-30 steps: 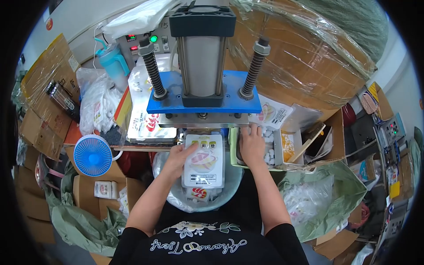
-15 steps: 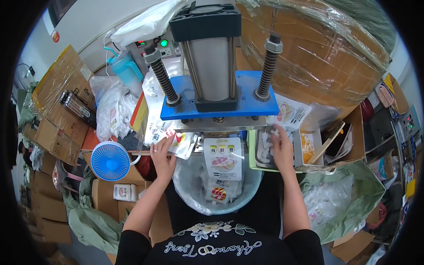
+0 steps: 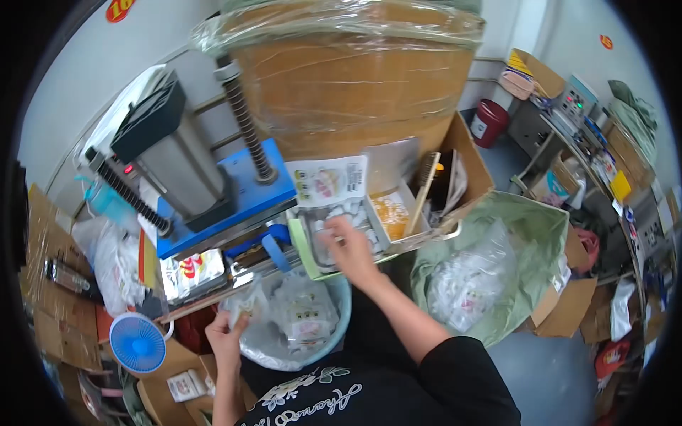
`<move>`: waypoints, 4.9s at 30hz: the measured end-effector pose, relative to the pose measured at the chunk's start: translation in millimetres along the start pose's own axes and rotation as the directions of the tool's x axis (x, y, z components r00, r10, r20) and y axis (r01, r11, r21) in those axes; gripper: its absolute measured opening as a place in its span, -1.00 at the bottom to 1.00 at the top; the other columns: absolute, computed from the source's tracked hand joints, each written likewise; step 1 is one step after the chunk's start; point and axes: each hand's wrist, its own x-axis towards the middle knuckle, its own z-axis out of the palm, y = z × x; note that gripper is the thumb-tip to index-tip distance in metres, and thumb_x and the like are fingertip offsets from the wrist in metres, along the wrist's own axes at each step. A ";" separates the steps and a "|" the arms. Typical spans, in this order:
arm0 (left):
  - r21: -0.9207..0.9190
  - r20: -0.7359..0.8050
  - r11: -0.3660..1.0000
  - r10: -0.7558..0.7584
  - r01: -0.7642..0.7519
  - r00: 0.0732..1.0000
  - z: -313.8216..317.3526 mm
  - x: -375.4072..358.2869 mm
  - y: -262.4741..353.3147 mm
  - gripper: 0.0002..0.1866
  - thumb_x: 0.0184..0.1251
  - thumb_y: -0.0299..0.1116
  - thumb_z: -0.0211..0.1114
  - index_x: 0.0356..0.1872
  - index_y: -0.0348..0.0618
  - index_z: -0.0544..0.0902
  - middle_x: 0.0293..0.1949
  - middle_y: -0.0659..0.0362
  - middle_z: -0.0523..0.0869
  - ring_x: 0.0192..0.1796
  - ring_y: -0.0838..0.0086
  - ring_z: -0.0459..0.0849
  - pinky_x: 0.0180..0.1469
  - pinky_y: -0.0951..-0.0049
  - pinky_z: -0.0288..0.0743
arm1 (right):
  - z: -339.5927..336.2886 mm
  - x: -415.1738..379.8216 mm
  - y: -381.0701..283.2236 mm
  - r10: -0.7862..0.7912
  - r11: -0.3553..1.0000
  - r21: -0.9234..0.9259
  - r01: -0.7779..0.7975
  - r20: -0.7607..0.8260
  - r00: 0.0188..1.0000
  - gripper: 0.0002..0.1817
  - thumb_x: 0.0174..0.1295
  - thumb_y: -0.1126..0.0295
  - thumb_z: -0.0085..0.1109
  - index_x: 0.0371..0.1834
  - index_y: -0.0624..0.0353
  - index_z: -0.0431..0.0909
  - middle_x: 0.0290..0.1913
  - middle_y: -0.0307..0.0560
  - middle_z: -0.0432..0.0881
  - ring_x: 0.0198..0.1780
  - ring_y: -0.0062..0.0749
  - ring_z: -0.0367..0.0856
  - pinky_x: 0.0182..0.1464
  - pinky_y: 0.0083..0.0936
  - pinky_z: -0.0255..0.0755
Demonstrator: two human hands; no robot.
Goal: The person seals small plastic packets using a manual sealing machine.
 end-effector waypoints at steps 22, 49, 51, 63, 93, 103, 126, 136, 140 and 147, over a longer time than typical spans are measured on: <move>-0.162 0.235 0.926 -0.299 0.341 0.925 40.4 24.0 -18.3 -0.71 0.27 -0.26 0.40 -0.32 -0.37 0.74 -0.35 0.14 0.77 -0.39 0.61 0.67 -0.35 0.54 0.52 | 40.3 -11.9 -41.3 -0.206 0.965 -0.100 0.242 0.281 0.937 -0.56 0.23 0.41 0.25 0.20 0.14 0.48 0.05 0.01 0.63 0.06 -0.18 0.60 0.03 -0.38 0.47; 0.507 -0.350 0.829 0.448 -0.236 0.822 -42.0 113.4 -62.7 -0.58 0.43 -0.25 0.22 0.15 -0.36 0.53 0.07 -0.02 0.62 0.17 0.26 0.53 0.26 0.26 0.30 | 9.9 36.1 55.1 0.319 0.666 0.611 -0.427 0.284 0.904 -0.74 0.34 0.25 0.17 0.01 0.11 0.49 -0.23 -0.17 0.61 -0.35 -0.51 0.59 -0.49 -0.60 0.41; 0.747 -0.155 0.617 0.523 -0.247 0.838 -42.7 108.3 -72.1 -0.59 0.46 -0.31 0.14 0.18 -0.40 0.47 0.25 -0.17 0.47 0.36 0.00 0.34 0.39 0.12 0.13 | 3.2 42.9 53.3 0.372 0.235 0.835 -0.498 0.397 0.839 -0.75 0.36 0.25 0.16 0.01 0.10 0.50 -0.21 -0.21 0.62 -0.34 -0.57 0.60 -0.51 -0.66 0.41; 0.911 -0.091 0.382 0.557 -0.157 0.826 8.4 87.5 -29.8 -0.57 0.51 -0.20 -0.04 0.17 -0.27 0.58 0.19 -0.12 0.58 0.27 -0.02 0.48 0.31 0.10 0.29 | 11.4 18.4 57.5 0.282 -0.119 0.880 -0.460 0.474 0.834 -0.75 0.39 0.30 0.13 0.06 0.04 0.42 -0.09 -0.14 0.63 -0.34 -0.68 0.51 -0.38 -0.67 0.46; 0.786 -0.188 0.598 0.472 -0.156 0.861 -20.7 98.2 -34.2 -0.37 0.40 -0.16 0.20 0.39 -0.28 0.30 0.42 -0.14 0.28 0.47 0.03 0.21 0.47 0.09 -0.03 | 5.8 10.2 50.5 0.150 0.053 0.819 -0.572 0.560 0.815 -0.81 0.33 0.35 0.21 -0.07 0.07 0.44 -0.36 -0.27 0.57 -0.52 -0.75 0.35 -0.57 -0.80 0.17; 0.830 -0.018 0.500 0.468 -0.248 0.884 -39.5 58.4 -61.6 -0.28 -0.01 -0.21 0.43 0.29 0.07 0.45 0.29 0.17 0.48 0.39 0.26 0.35 0.39 -0.08 0.07 | 0.8 16.2 58.2 0.166 0.197 0.729 -0.655 0.634 0.756 -0.78 0.36 0.30 0.16 -0.01 0.01 0.41 -0.45 -0.28 0.47 -0.55 -0.65 0.36 -0.64 -0.78 0.20; 0.017 0.011 0.997 0.075 -0.075 0.997 41.6 0.5 -19.4 -0.77 0.15 -0.28 0.40 -0.39 -0.28 0.67 -0.41 0.07 0.65 -0.37 0.22 0.64 -0.29 0.32 0.45 | 17.0 3.6 -14.9 0.312 0.856 0.277 -0.437 0.398 0.863 -0.77 0.40 0.31 0.11 -0.01 0.21 0.49 -0.48 -0.26 0.51 -0.65 -0.71 0.25 -0.65 -0.72 0.09; 0.181 0.045 0.975 0.124 -0.130 0.991 43.7 -11.6 -71.4 -0.76 0.14 -0.23 0.39 -0.41 -0.23 0.68 -0.47 0.03 0.67 -0.35 0.20 0.68 -0.29 0.27 0.48 | 58.0 -47.7 -31.3 0.091 0.994 -0.015 -0.111 0.684 0.724 -0.88 0.29 0.44 0.14 -0.17 0.21 0.55 -0.48 -0.29 0.53 -0.54 -0.71 0.38 -0.52 -0.67 0.23; 0.201 0.043 0.978 0.041 -0.049 0.998 40.7 -18.0 -69.2 -0.82 0.12 -0.34 0.44 -0.35 -0.24 0.71 -0.39 0.11 0.69 -0.36 0.43 0.67 -0.31 0.42 0.49 | 56.6 -39.9 -49.9 0.105 0.985 0.044 -0.164 0.603 0.791 -0.83 0.33 0.40 0.14 -0.05 0.10 0.54 -0.48 -0.29 0.59 -0.64 -0.74 0.36 -0.64 -0.69 0.20; 0.052 0.188 0.999 -0.018 0.008 0.982 33.4 -8.3 -53.3 -0.85 0.16 -0.42 0.40 -0.37 -0.33 0.70 -0.46 0.16 0.61 -0.40 0.51 0.53 -0.33 0.51 0.37 | 53.0 -43.2 -31.1 -0.058 0.994 -0.034 0.104 0.644 0.763 -0.81 0.34 0.40 0.11 -0.07 0.23 0.57 -0.43 -0.05 0.62 -0.51 -0.48 0.50 -0.40 -0.53 0.39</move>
